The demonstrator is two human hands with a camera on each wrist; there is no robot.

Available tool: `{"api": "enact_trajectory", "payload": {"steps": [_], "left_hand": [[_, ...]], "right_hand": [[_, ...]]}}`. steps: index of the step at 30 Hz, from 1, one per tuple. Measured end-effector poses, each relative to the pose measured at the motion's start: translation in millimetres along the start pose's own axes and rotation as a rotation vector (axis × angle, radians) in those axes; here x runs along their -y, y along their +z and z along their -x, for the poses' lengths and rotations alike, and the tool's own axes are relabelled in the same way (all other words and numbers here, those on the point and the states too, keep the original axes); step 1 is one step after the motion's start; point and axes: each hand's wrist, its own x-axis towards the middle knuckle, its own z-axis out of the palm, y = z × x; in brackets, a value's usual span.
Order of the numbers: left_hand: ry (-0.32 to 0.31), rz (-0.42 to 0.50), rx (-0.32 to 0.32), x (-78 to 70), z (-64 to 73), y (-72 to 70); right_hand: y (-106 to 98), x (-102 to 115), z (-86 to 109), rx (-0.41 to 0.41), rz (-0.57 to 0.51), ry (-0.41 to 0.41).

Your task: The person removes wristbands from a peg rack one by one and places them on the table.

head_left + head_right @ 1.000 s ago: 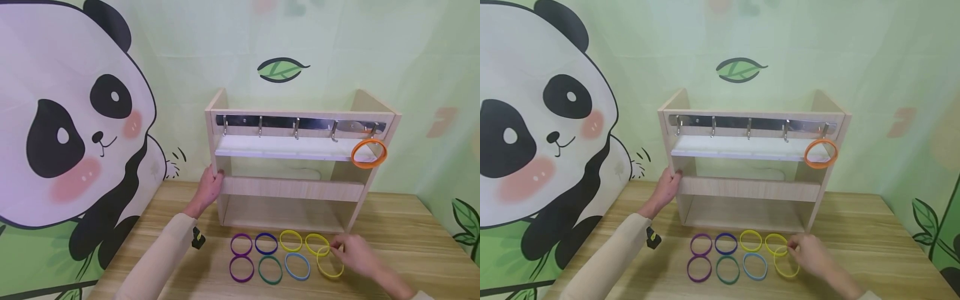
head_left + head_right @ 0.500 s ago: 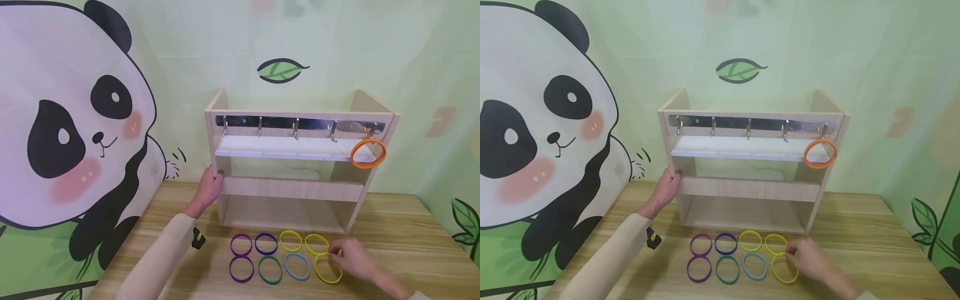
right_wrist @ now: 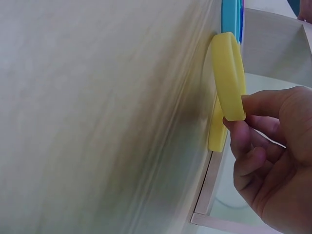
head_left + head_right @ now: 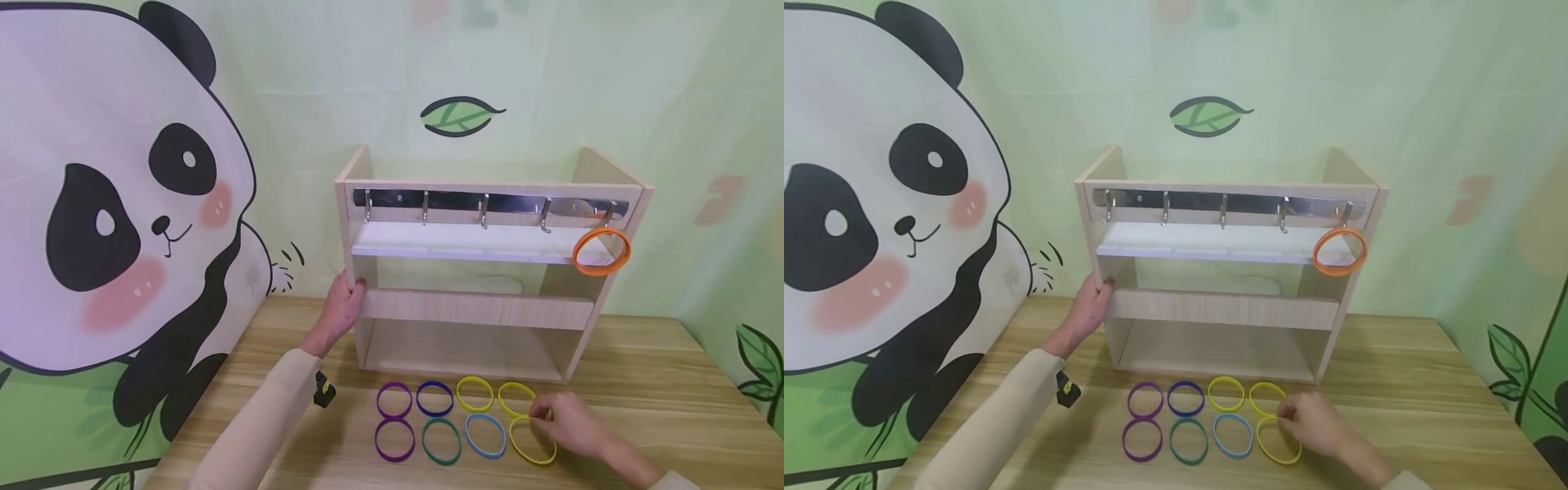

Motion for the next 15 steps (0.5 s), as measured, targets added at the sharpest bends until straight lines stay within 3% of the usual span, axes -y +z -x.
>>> {"api": "enact_trajectory", "payload": {"steps": [15], "left_hand": [[0.023, -0.001, 0.003, -1.5, 0.2, -0.6]], "right_hand": [[2.0, -1.9, -3.8, -0.008, 0.017, 0.003]]}}
